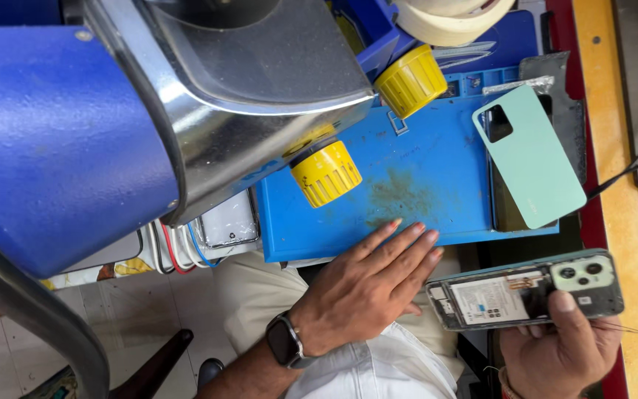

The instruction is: The person repairs a disassembled smartphone at a workbench, using tweezers to work on the internal components near the camera module while the phone lies open on a blue mat. They steady the phone with one hand and reposition it as they work, with a microscope positioned over the workspace.

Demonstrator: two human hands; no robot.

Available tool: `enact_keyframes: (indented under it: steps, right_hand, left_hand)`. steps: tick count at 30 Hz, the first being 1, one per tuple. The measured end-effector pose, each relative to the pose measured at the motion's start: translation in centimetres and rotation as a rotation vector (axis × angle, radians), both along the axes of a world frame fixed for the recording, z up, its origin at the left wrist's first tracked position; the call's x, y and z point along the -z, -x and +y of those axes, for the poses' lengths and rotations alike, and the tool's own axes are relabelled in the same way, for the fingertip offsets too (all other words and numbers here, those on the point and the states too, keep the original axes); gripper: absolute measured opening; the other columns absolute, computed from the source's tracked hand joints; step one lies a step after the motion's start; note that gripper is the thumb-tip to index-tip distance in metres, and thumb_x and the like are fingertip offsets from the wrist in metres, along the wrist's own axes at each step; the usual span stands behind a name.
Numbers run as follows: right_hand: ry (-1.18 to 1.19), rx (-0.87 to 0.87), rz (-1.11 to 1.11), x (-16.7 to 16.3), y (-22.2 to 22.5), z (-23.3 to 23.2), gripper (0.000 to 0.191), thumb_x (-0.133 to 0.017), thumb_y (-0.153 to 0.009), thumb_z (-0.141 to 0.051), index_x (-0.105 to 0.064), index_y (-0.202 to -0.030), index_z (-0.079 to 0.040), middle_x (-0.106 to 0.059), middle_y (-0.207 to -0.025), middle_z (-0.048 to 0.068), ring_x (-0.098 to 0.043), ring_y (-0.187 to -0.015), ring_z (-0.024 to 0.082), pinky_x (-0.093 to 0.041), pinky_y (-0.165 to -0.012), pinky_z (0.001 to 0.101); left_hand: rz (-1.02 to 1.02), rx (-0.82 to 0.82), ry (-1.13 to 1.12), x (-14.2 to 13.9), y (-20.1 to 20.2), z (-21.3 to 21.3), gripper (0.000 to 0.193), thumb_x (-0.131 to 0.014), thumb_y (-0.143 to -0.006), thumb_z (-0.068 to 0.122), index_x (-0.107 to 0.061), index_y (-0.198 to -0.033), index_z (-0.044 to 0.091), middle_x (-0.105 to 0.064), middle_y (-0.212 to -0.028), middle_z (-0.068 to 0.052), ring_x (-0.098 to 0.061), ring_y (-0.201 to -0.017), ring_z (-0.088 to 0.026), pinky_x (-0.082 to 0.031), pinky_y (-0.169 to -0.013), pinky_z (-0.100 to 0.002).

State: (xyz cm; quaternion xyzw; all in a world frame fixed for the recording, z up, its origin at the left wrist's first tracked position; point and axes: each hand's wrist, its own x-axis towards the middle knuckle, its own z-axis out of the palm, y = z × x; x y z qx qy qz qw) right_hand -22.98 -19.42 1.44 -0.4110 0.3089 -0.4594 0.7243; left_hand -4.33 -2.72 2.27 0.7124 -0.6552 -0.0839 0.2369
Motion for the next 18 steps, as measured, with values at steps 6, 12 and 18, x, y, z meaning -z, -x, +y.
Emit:
enact_keyframes:
  steps: [6, 12, 18]
  right_hand:
    - [-0.062, 0.048, -0.021, 0.6, 0.9, -0.9, 0.007, -0.060, -0.098, 0.005, -0.064, -0.104, 0.007, -0.070, -0.086, 0.017, -0.055, -0.054, 0.011, -0.044, -0.051, 0.0200]
    - [0.010, 0.026, 0.026, 1.6, 1.6, -0.8, 0.008, -0.057, -0.101, 0.007, -0.061, -0.108, 0.006, -0.070, -0.096, 0.016, -0.057, -0.064, 0.014, -0.044, -0.058, 0.0224]
    - [-0.025, -0.088, -0.032, 0.0, 0.1, 0.1, 0.003, -0.059, -0.106, 0.007, -0.061, -0.104, 0.005, -0.068, -0.089, 0.014, -0.051, -0.055, 0.009, -0.039, -0.049, 0.0192]
  left_hand:
    - [-0.014, -0.071, -0.162, -0.5, -1.6, -4.0, 0.111, -0.064, -0.066, 0.072, -0.037, -0.152, 0.008, -0.037, -0.161, -0.011, -0.037, -0.149, -0.027, -0.024, -0.125, -0.048]
    - [0.057, -0.529, -0.630, -4.3, -7.3, -0.9, 0.113, -0.058, -0.076, 0.079, -0.029, -0.161, 0.012, -0.039, -0.160, -0.014, -0.038, -0.146, -0.029, -0.032, -0.120, -0.051]
    - [-0.079, -0.253, 0.059, -2.2, -6.2, -2.9, 0.109, -0.068, -0.067, 0.072, -0.046, -0.151, 0.007, -0.047, -0.157, -0.014, -0.048, -0.142, -0.032, -0.041, -0.105, -0.051]
